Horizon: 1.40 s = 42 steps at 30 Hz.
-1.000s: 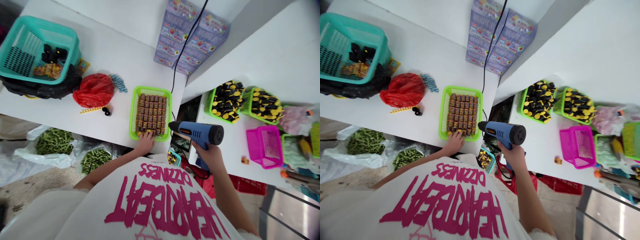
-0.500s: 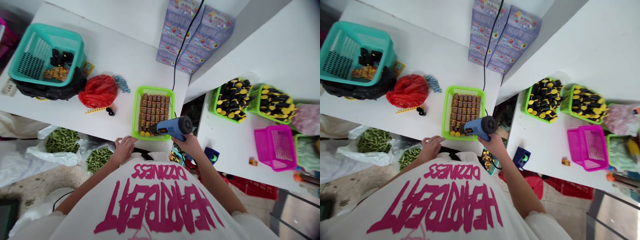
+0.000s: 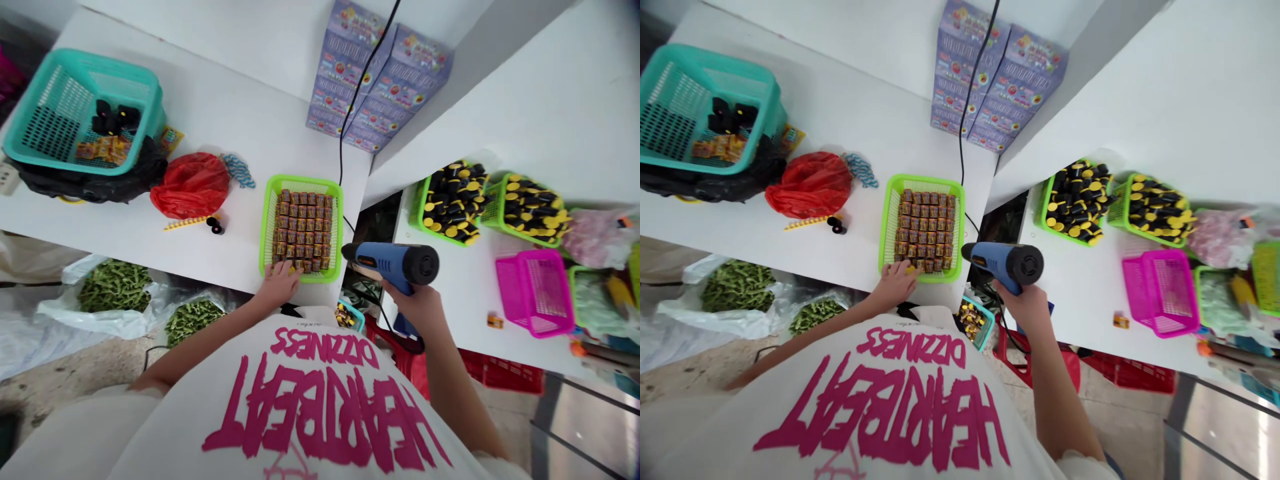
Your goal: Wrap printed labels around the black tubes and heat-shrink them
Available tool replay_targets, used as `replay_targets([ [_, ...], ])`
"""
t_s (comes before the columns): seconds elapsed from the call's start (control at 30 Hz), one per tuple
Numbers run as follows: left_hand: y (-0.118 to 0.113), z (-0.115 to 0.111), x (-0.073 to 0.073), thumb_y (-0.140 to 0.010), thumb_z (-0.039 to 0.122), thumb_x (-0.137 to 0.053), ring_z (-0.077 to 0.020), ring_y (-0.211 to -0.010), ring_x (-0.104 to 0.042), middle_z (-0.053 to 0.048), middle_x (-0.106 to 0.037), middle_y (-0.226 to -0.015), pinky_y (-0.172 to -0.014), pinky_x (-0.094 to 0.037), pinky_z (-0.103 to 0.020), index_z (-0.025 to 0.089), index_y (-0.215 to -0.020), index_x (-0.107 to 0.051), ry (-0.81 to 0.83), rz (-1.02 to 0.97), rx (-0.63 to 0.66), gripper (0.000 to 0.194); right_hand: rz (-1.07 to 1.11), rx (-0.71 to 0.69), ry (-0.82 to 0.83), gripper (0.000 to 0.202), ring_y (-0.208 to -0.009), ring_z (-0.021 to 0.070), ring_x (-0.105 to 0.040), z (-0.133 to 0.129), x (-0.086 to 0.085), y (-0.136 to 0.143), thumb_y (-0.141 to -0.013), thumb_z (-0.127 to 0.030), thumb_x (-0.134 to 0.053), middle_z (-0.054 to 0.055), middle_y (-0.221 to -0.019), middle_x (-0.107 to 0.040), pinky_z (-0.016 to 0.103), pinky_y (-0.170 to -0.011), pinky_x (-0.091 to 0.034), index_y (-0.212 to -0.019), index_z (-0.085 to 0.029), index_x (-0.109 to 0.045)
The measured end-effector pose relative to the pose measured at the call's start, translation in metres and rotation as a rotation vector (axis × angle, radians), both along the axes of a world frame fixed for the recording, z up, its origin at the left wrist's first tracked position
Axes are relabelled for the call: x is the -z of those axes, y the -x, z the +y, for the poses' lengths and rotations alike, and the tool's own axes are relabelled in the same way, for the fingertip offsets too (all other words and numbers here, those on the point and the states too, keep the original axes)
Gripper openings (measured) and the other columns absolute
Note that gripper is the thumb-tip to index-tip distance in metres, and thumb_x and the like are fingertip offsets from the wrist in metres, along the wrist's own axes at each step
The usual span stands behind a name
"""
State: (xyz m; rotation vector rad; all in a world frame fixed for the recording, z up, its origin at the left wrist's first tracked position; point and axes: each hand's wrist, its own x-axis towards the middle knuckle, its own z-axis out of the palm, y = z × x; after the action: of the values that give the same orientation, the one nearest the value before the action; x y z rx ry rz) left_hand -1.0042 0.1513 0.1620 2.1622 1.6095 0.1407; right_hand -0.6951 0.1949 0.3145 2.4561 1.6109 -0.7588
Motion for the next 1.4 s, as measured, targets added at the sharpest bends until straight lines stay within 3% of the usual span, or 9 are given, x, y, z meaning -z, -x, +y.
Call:
replay_targets([
  [0.1,-0.018,0.001,0.012,-0.095,0.041,-0.045,-0.0353,-0.119,-0.048,-0.015,-0.053,-0.137,-0.1,-0.031,-0.057,0.026,-0.129,-0.061,0.029,0.045,-0.016,0.04,-0.01,0.096,-0.003,0.053,-0.065,0.0273,-0.067,-0.008,-0.005,-0.012,-0.072,-0.066,-0.061,0.008,-0.056,-0.067,0.033,-0.06,-0.048,-0.072,-0.014,-0.071],
  [0.2,0.002,-0.013,0.01,-0.098,0.042,-0.041,-0.0379,-0.122,-0.046,-0.016,-0.051,-0.14,-0.098,-0.031,-0.059,0.024,-0.122,-0.066,0.038,0.085,-0.04,0.039,0.115,0.149,0.031,0.054,-0.057,0.024,-0.064,-0.017,0.0,-0.01,-0.072,-0.067,-0.061,0.007,-0.054,-0.066,0.031,-0.056,-0.047,-0.07,-0.014,-0.07],
  [0.4,0.073,-0.042,-0.03,-0.096,0.048,-0.043,-0.0372,-0.114,-0.046,-0.018,-0.047,-0.137,-0.091,-0.034,-0.057,0.029,-0.136,-0.054,-0.169,0.261,-0.28,0.046,0.251,-0.064,0.067,0.044,-0.077,0.0279,-0.07,-0.023,0.025,0.029,-0.076,-0.055,-0.063,0.009,-0.074,-0.074,0.03,-0.064,-0.049,-0.085,-0.014,-0.074],
  [0.67,0.115,-0.027,-0.06,-0.093,0.043,-0.049,-0.0376,-0.119,-0.038,-0.025,-0.039,-0.127,-0.098,-0.03,-0.059,0.009,-0.127,-0.055,-0.453,0.195,-0.548,0.048,0.254,-0.177,0.046,0.037,-0.088,0.0319,-0.071,-0.017,0.035,0.066,-0.08,-0.046,-0.062,0.014,-0.089,-0.076,0.032,-0.071,-0.051,-0.095,-0.015,-0.075],
  [0.77,0.101,-0.01,-0.055,-0.093,0.039,-0.048,-0.0348,-0.12,-0.041,-0.025,-0.043,-0.127,-0.101,-0.031,-0.056,0.008,-0.122,-0.056,-0.38,0.077,-0.462,0.043,0.214,-0.158,0.041,0.038,-0.089,0.0337,-0.071,-0.018,0.033,0.058,-0.079,-0.048,-0.062,0.014,-0.086,-0.076,0.032,-0.069,-0.051,-0.092,-0.015,-0.075],
  [0.93,0.019,0.023,-0.014,-0.096,0.021,-0.036,-0.0224,-0.119,-0.053,-0.011,-0.06,-0.128,-0.1,-0.038,-0.039,0.019,-0.118,-0.062,0.016,-0.111,0.052,0.035,0.055,0.023,-0.021,0.05,-0.093,0.037,-0.071,-0.021,0.018,0.031,-0.076,-0.057,-0.061,0.017,-0.084,-0.076,0.034,-0.068,-0.052,-0.093,-0.011,-0.075],
  [1.1,-0.045,0.025,0.029,-0.096,0.023,-0.036,-0.0275,-0.129,-0.047,-0.015,-0.051,-0.143,-0.098,-0.039,-0.045,0.014,-0.136,-0.052,0.065,-0.114,0.117,0.044,0.035,0.172,-0.079,0.056,-0.078,0.0347,-0.071,-0.028,0.001,0.013,-0.074,-0.062,-0.061,0.015,-0.066,-0.073,0.035,-0.063,-0.052,-0.088,-0.01,-0.076],
  [1.2,-0.035,0.007,0.033,-0.098,0.025,-0.033,-0.0306,-0.129,-0.046,-0.016,-0.057,-0.136,-0.101,-0.033,-0.05,0.015,-0.137,-0.052,0.061,-0.108,0.11,0.045,0.074,0.198,-0.074,0.055,-0.079,0.0336,-0.071,-0.034,0.003,0.012,-0.072,-0.061,-0.063,0.014,-0.069,-0.074,0.035,-0.063,-0.053,-0.091,-0.01,-0.075],
  [1.4,0.031,-0.034,0.016,-0.094,0.022,-0.045,-0.0222,-0.119,-0.055,-0.002,-0.073,-0.107,-0.099,-0.03,-0.041,0.034,-0.121,-0.064,0.075,-0.132,0.197,0.035,0.226,0.085,0.001,0.049,-0.091,0.0328,-0.071,-0.034,0.023,0.025,-0.073,-0.057,-0.065,0.012,-0.083,-0.076,0.033,-0.07,-0.053,-0.09,-0.013,-0.075],
])
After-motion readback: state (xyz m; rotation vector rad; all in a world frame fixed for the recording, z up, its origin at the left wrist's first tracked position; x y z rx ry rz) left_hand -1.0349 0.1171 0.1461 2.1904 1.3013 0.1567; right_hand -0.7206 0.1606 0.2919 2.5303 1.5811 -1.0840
